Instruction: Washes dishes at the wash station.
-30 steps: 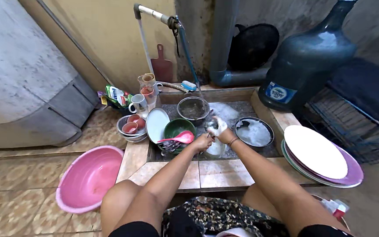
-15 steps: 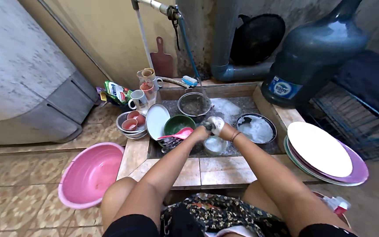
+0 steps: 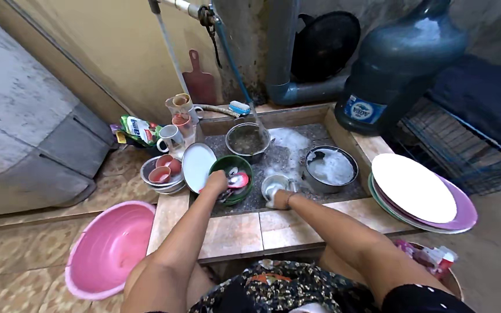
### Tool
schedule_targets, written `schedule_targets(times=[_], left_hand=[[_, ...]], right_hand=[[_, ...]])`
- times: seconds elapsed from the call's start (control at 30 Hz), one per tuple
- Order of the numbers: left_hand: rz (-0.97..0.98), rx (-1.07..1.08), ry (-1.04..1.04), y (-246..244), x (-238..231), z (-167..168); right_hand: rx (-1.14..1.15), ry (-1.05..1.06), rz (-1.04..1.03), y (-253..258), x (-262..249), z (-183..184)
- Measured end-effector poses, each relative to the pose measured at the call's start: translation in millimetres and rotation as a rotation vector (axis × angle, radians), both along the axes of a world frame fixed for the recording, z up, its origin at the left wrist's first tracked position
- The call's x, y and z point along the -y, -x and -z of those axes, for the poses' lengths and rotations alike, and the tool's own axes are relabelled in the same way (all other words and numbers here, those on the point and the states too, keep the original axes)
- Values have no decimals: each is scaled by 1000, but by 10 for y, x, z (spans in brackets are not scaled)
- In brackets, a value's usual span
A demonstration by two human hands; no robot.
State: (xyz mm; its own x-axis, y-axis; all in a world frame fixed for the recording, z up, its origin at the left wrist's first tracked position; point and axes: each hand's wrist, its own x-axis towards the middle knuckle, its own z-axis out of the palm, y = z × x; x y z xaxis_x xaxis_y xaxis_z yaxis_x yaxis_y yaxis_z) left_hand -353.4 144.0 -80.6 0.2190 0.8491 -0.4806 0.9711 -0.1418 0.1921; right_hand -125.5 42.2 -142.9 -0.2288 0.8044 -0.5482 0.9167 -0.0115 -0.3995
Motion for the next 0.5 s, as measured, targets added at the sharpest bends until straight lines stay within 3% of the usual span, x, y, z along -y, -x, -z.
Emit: schedule_targets(times=[0.1, 0.23, 0.3, 0.4, 0.5], left_hand=[[-30, 30, -26, -18, -29, -41], [-3, 51, -85, -71, -45, -89], [7, 81, -118, -95, -68, -57], [17, 125, -150, -135, -100, -23], [36, 190, -169, -158, -111, -27]], right_hand=[[-26, -38, 1, 179, 27, 16], [-362, -133, -28, 257, 12, 125], [-410, -107, -36, 294, -15, 97], [-252, -161, -102, 139, -112, -155], [-18, -240, 88, -402, -190, -494]])
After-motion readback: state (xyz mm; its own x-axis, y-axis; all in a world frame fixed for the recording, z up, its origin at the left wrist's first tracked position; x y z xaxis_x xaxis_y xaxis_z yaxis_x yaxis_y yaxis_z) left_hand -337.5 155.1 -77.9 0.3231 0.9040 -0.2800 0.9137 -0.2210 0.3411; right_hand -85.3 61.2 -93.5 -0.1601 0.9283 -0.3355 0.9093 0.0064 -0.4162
